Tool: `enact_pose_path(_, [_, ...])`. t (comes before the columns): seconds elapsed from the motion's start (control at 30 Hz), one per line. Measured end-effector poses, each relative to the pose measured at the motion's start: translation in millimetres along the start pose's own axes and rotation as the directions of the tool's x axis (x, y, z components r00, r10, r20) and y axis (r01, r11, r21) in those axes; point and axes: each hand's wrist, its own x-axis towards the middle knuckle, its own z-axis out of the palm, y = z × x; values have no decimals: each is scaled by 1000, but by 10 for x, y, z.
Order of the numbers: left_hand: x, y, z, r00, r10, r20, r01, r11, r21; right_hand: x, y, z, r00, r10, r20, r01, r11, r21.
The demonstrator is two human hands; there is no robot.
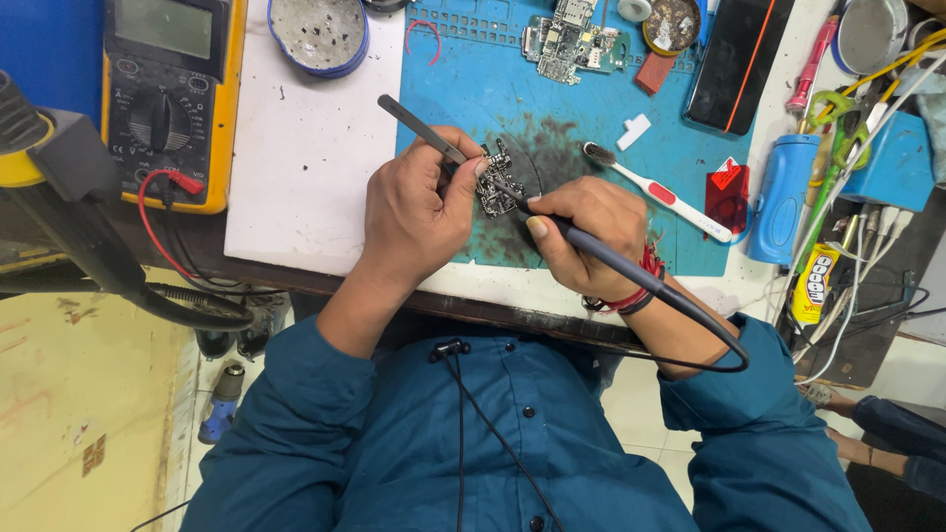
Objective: The person solders components on a phone motherboard at a repair bench, holding the board with tweezers while applying a soldering iron and hot air tool. They reposition the board, continue soldering, then pick up a phone and hold it with both hands.
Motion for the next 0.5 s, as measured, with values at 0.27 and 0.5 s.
enact_pose_path(0.27, [5,6,4,1000,-16,10,16,1000,1,9,-2,-8,1000,-13,5,13,1000,8])
enact_pose_path(0.5, [7,-3,3,1000,-18,1,18,1000,-6,13,-1,-11,1000,-22,10,22,1000,8])
